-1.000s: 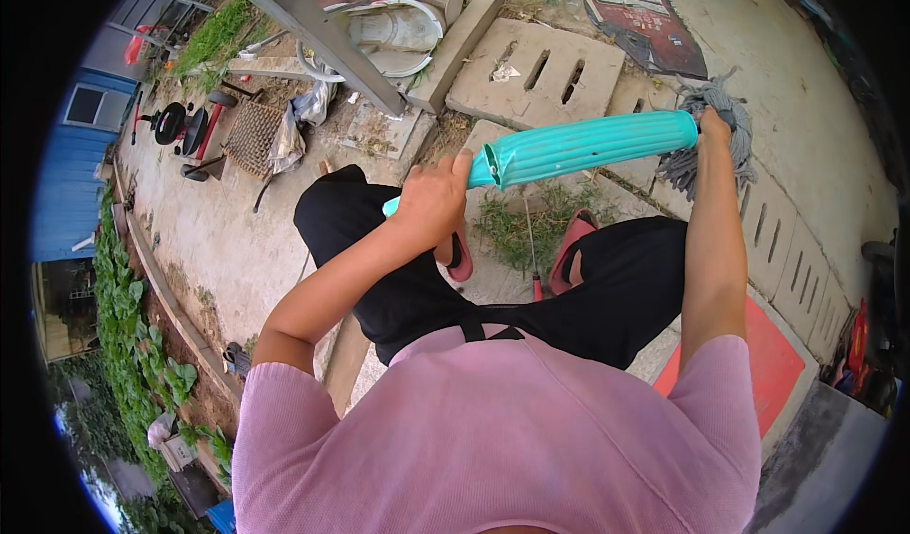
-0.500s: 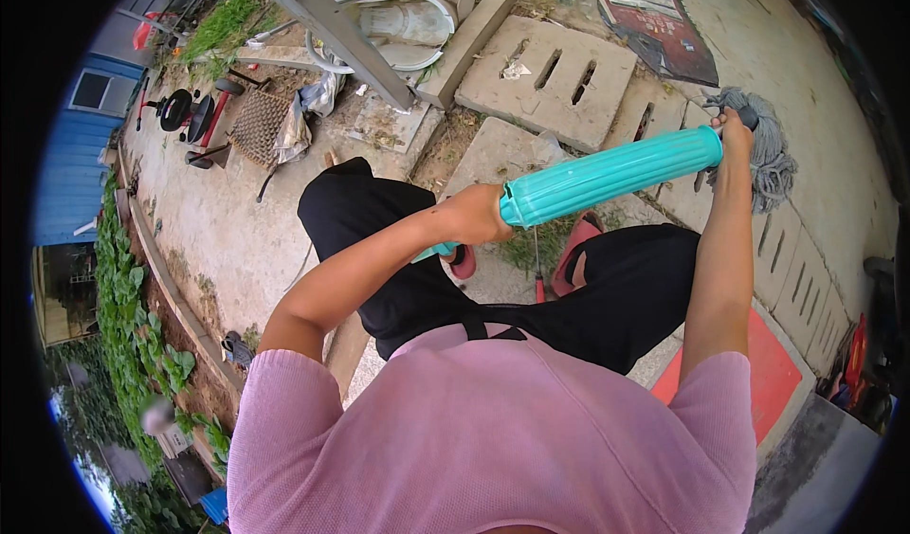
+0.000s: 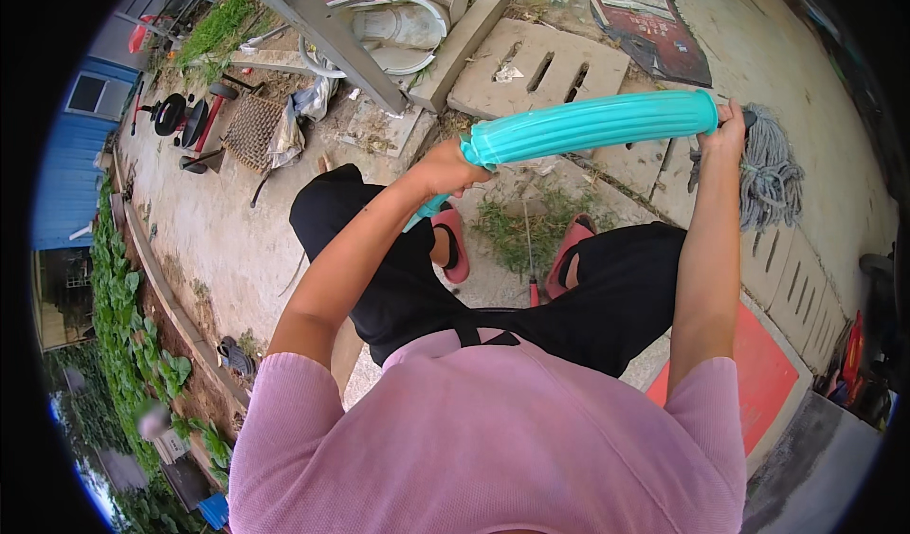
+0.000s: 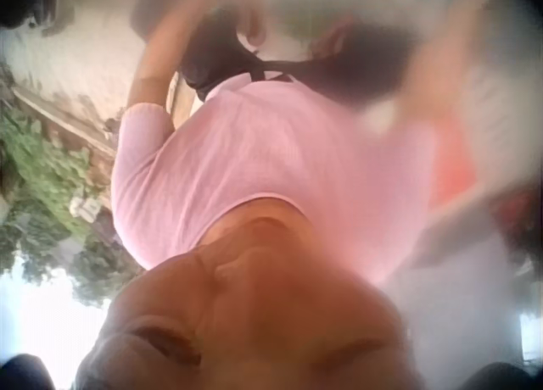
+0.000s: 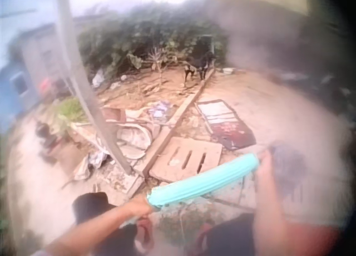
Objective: The person sits on the ground and assembles a mop by inserting the metal rod into the teal plastic handle and attaching the mop head. The person manipulates the handle and rod to connect them.
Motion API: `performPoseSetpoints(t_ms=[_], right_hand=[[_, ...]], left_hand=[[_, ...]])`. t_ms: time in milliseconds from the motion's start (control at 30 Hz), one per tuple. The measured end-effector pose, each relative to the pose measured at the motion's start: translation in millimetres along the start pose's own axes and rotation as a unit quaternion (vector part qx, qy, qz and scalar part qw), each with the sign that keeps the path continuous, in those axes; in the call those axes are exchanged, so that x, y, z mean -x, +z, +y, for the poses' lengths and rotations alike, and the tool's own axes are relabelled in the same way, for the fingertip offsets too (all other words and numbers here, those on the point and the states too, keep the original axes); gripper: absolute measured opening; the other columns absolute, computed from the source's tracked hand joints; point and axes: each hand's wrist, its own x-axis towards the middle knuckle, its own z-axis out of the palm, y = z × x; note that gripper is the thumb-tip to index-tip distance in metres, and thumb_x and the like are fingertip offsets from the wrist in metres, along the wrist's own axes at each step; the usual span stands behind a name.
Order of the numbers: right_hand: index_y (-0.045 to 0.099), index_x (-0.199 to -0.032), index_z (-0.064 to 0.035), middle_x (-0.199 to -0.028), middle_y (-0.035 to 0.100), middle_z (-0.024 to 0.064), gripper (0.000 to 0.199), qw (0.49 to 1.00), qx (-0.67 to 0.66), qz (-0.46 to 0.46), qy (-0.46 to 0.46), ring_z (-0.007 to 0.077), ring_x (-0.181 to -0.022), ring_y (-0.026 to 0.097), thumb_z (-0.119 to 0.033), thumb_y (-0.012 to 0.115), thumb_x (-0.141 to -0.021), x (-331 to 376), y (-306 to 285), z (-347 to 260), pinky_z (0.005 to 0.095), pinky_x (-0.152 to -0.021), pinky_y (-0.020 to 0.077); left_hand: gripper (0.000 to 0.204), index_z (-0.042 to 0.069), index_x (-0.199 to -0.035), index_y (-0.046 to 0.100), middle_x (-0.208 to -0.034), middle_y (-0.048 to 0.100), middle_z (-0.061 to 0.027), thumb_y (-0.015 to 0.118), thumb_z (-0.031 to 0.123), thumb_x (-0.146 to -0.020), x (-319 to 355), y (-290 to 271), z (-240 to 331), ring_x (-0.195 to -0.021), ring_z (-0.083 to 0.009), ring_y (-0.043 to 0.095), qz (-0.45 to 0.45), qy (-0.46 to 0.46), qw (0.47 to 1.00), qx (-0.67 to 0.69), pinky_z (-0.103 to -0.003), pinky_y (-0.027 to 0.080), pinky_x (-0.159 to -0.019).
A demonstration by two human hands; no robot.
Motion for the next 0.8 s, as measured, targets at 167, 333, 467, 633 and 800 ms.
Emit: performPoseSetpoints(t_ms=[167, 333, 467, 633, 800], right_hand=[[0.03, -0.058, -0.0144, -0.049, 0.03, -0.004, 0.033, 1.0, -0.013, -0.002, -0.018, 0.0087, -0.043, 0.034, -0.017, 0.043, -0.088, -21.1, -12.2, 22.4, 0.0265, -0.046, 0.0372], [0.051, -0.082, -0.0034, -0.08, 0.058, 0.0093, 0.024, 0.999, 0.02, 0.03, -0.023, 0.0232, -0.074, 0.057, -0.021, 0.035, -0.089, -26.7, -11.7, 36.0, 0.0405, -0.073, 0.0471], [0.052, -0.097, -0.0001, -0.098, 0.058, 0.0146, 0.029, 1.0, -0.014, 0.012, -0.01, 0.0289, -0.09, 0.055, -0.022, 0.036, -0.087, -25.4, -15.6, 35.5, 0.0449, -0.082, 0.0433], [0.053, -0.1, -0.003, -0.1, 0.058, 0.0138, 0.029, 0.999, 0.045, 0.007, 0.016, 0.0299, -0.091, 0.056, -0.023, 0.038, -0.087, -78.9, -53.2, 24.9, 0.0449, -0.083, 0.0435], [0.053, -0.099, -0.0047, -0.095, 0.06, 0.0121, 0.026, 0.98, 0.136, 0.107, 0.1, 0.0283, -0.087, 0.056, -0.024, 0.039, -0.087, -64.9, -56.7, 19.7, 0.0437, -0.081, 0.0449]], left_hand=[[0.017, 0.001, -0.073, 0.054, -0.056, 0.05, -0.0035, 0.066, 0.012, -0.066, -10.2, 3.4, -2.6, -0.042, -0.0118, 0.047, 0.096, 0.001, 0.993, 0.066, -0.026, 0.039, -0.039], [0.03, 0.001, -0.085, 0.054, -0.065, 0.056, -0.0078, 0.066, 0.015, -0.062, -7.5, 4.2, 19.9, -0.05, -0.0166, 0.053, 0.164, 0.026, 0.985, 0.052, -0.031, 0.043, -0.048], [0.04, 0.002, -0.092, 0.054, -0.082, 0.061, -0.0187, 0.066, 0.024, -0.061, -11.8, -0.2, 27.5, -0.079, -0.0334, 0.058, 0.276, 0.092, 0.954, -0.077, -0.037, 0.045, -0.071], [0.032, 0.004, -0.089, 0.049, -0.075, 0.06, -0.0189, 0.062, 0.02, -0.065, 28.0, -13.9, 91.6, -0.069, -0.0352, 0.059, 0.307, 0.132, 0.896, -0.293, -0.044, 0.045, -0.061], [0.027, 0.007, -0.09, 0.045, -0.061, 0.055, -0.0122, 0.056, 0.005, -0.065, 47.9, -25.8, 90.4, -0.055, -0.031, 0.057, 0.29, 0.33, 0.767, -0.468, -0.039, 0.044, -0.045]])
